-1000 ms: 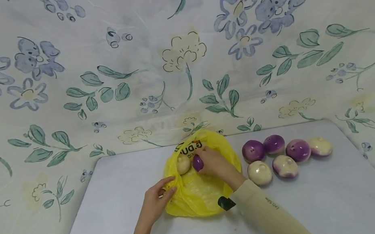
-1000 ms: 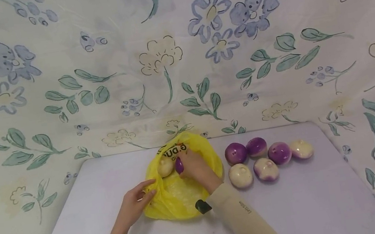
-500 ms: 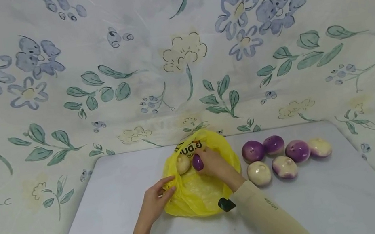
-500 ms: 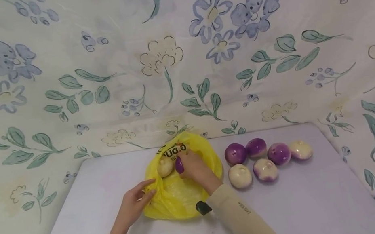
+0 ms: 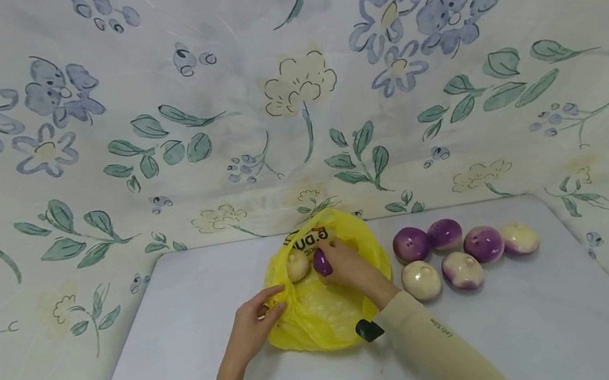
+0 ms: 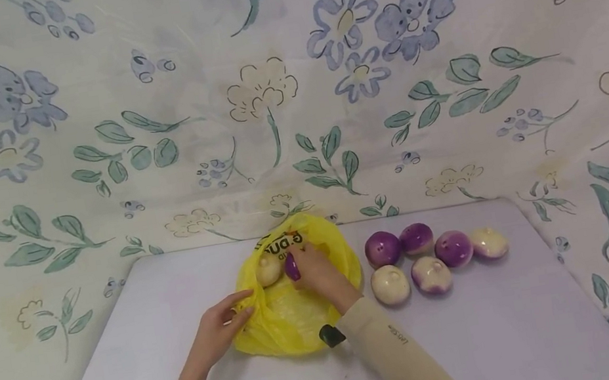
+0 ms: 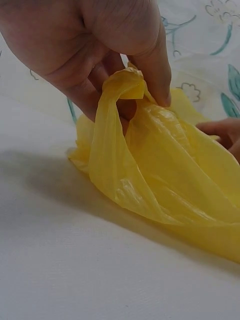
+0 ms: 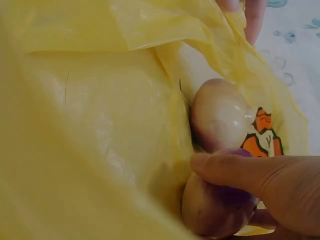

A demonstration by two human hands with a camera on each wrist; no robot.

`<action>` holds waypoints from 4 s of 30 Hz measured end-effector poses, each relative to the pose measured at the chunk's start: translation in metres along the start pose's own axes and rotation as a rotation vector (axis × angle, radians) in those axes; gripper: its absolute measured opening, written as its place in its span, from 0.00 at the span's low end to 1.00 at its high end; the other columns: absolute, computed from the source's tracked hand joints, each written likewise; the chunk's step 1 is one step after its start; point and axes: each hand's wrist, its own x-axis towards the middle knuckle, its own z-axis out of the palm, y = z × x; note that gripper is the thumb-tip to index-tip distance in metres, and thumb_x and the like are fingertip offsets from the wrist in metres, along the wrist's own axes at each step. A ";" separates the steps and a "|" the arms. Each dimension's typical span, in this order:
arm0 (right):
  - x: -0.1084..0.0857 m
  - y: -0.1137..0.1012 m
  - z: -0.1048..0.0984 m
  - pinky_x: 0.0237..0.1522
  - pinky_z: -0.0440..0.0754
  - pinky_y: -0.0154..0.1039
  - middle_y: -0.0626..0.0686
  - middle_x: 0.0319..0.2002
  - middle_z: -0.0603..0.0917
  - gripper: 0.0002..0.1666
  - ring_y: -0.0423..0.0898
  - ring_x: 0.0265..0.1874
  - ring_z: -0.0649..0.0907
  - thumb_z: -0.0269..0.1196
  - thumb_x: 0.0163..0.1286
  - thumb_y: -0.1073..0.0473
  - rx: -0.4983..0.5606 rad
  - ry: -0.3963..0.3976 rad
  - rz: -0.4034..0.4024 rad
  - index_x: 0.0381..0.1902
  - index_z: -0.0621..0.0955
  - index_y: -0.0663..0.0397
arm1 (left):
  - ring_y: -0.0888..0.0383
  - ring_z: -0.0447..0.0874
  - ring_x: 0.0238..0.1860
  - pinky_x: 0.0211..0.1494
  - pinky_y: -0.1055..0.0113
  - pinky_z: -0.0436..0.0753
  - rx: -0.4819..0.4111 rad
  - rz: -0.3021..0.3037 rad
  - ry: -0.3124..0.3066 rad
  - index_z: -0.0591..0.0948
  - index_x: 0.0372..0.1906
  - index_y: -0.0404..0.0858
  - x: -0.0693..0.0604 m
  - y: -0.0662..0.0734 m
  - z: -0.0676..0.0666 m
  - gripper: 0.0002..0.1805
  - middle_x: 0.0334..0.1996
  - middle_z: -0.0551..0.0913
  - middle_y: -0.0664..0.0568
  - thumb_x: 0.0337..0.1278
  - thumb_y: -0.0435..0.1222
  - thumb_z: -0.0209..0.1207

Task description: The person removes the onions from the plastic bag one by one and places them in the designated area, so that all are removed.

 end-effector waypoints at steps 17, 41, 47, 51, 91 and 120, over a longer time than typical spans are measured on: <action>-0.004 0.003 -0.002 0.66 0.72 0.53 0.61 0.69 0.67 0.38 0.56 0.63 0.74 0.69 0.62 0.65 -0.019 -0.005 -0.112 0.68 0.72 0.41 | 0.58 0.78 0.34 0.35 0.76 0.79 0.000 -0.002 0.001 0.80 0.60 0.45 0.001 0.001 -0.002 0.20 0.52 0.83 0.48 0.63 0.38 0.63; -0.035 0.004 -0.025 0.64 0.74 0.55 0.58 0.69 0.70 0.42 0.57 0.66 0.73 0.72 0.59 0.63 0.040 0.014 -0.194 0.70 0.70 0.37 | 0.58 0.79 0.36 0.35 0.76 0.79 0.011 -0.005 0.002 0.80 0.59 0.45 0.001 0.000 0.000 0.19 0.52 0.83 0.48 0.63 0.38 0.63; -0.048 0.007 -0.032 0.65 0.74 0.55 0.57 0.70 0.68 0.43 0.57 0.67 0.72 0.71 0.60 0.61 0.052 0.028 -0.211 0.70 0.69 0.34 | 0.58 0.79 0.36 0.36 0.76 0.79 0.002 -0.006 -0.002 0.80 0.59 0.45 0.001 0.000 0.001 0.19 0.52 0.83 0.48 0.63 0.38 0.63; -0.056 0.007 -0.037 0.64 0.74 0.56 0.59 0.71 0.67 0.43 0.58 0.67 0.72 0.71 0.60 0.60 0.036 0.015 -0.223 0.70 0.68 0.33 | 0.58 0.80 0.37 0.36 0.76 0.80 0.005 -0.006 -0.001 0.80 0.59 0.45 0.001 -0.001 0.001 0.19 0.53 0.83 0.48 0.63 0.38 0.63; -0.110 0.051 -0.062 0.61 0.74 0.62 0.57 0.72 0.65 0.45 0.59 0.68 0.72 0.73 0.58 0.54 0.002 0.134 -0.125 0.70 0.66 0.25 | 0.56 0.82 0.42 0.40 0.77 0.80 0.003 -0.007 -0.002 0.80 0.60 0.46 0.000 -0.003 0.003 0.20 0.56 0.82 0.47 0.63 0.39 0.63; -0.143 0.097 -0.089 0.56 0.74 0.68 0.64 0.72 0.64 0.46 0.69 0.65 0.71 0.72 0.61 0.53 -0.034 0.217 -0.095 0.73 0.64 0.31 | 0.56 0.83 0.43 0.40 0.77 0.80 0.003 -0.017 -0.004 0.80 0.59 0.46 0.000 -0.005 0.004 0.20 0.57 0.82 0.46 0.63 0.40 0.63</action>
